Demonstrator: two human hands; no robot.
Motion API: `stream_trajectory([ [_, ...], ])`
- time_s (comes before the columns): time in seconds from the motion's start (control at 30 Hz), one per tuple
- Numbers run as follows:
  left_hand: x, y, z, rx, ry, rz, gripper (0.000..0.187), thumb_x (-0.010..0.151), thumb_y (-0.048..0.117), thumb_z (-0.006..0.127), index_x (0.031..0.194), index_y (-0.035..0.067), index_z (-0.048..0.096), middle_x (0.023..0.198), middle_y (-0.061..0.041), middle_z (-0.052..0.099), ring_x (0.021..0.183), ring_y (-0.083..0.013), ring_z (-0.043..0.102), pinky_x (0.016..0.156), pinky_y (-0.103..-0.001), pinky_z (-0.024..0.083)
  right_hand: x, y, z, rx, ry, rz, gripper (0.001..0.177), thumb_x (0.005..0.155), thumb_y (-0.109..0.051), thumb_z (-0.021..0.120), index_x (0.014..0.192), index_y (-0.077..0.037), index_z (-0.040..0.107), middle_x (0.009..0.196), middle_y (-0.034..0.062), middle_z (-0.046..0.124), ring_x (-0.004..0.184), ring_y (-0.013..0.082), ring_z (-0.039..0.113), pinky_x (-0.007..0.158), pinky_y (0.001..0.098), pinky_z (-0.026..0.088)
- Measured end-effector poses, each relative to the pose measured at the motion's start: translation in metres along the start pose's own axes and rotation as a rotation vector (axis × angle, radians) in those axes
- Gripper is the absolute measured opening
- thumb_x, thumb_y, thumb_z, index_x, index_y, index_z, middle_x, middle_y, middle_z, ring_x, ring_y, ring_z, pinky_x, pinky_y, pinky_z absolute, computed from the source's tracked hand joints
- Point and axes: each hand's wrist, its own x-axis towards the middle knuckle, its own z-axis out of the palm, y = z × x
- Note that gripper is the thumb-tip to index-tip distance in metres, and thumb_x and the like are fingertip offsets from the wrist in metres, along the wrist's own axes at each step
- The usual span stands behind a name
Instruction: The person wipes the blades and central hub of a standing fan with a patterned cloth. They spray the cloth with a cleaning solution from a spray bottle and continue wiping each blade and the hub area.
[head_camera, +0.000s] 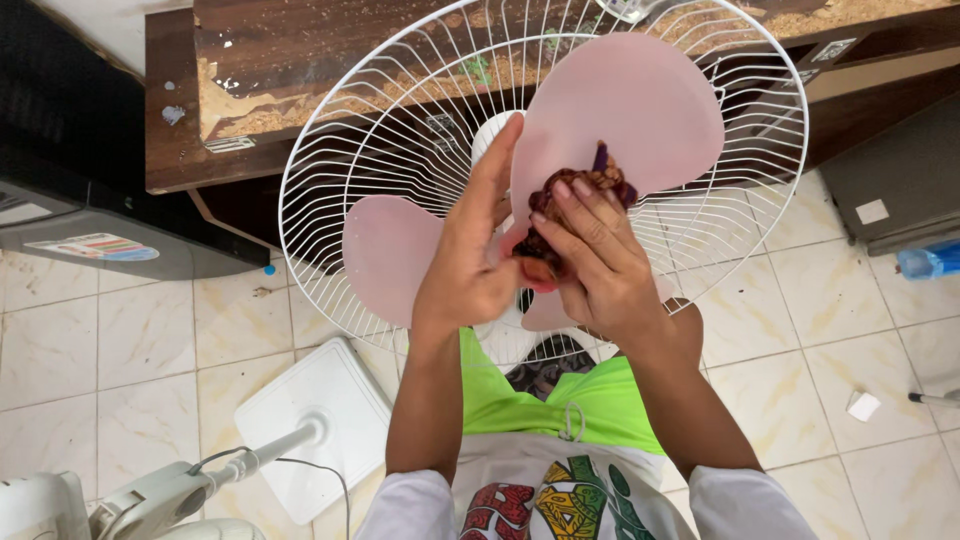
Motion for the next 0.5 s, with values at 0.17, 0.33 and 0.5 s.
stream_trajectory([
  [0.17, 0.013, -0.041, 0.013, -0.376, 0.240, 0.027, 0.051, 0.112, 0.015, 0.054, 0.160, 0.003, 0.038, 0.151, -0.011, 0.048, 0.137, -0.0163, 0.050, 0.120, -0.033, 0.041, -0.004, 0.001, 0.009, 0.298, 0.039, -0.042, 0.037, 0.085, 0.009, 0.079, 0.119, 0.005, 0.065, 0.130, 0.0195, 0.066, 0.130, 0.0341, 0.064, 0.108, 0.0459, 0.057],
  [0.33, 0.021, -0.064, 0.014, -0.286, 0.352, 0.042, 0.044, 0.121, 0.033, 0.050, 0.153, 0.003, 0.048, 0.151, -0.008, 0.055, 0.136, -0.0143, 0.053, 0.122, -0.032, 0.040, 0.007, 0.004, 0.006, -0.053, 0.271, 0.070, 0.043, 0.078, 0.006, 0.077, 0.119, -0.006, 0.072, 0.126, 0.0210, 0.054, 0.123, 0.0367, 0.057, 0.104, 0.0453, 0.053],
  [0.5, 0.019, -0.067, 0.016, -0.452, 0.399, 0.053, 0.043, 0.120, 0.033, 0.051, 0.151, 0.003, 0.049, 0.152, -0.007, 0.053, 0.140, -0.0154, 0.051, 0.124, -0.033, 0.038, 0.026, -0.005, 0.003, -0.200, 0.284, 0.167, 0.044, 0.085, 0.007, 0.077, 0.126, -0.008, 0.072, 0.130, 0.0165, 0.056, 0.120, 0.0358, 0.056, 0.098, 0.0420, 0.051],
])
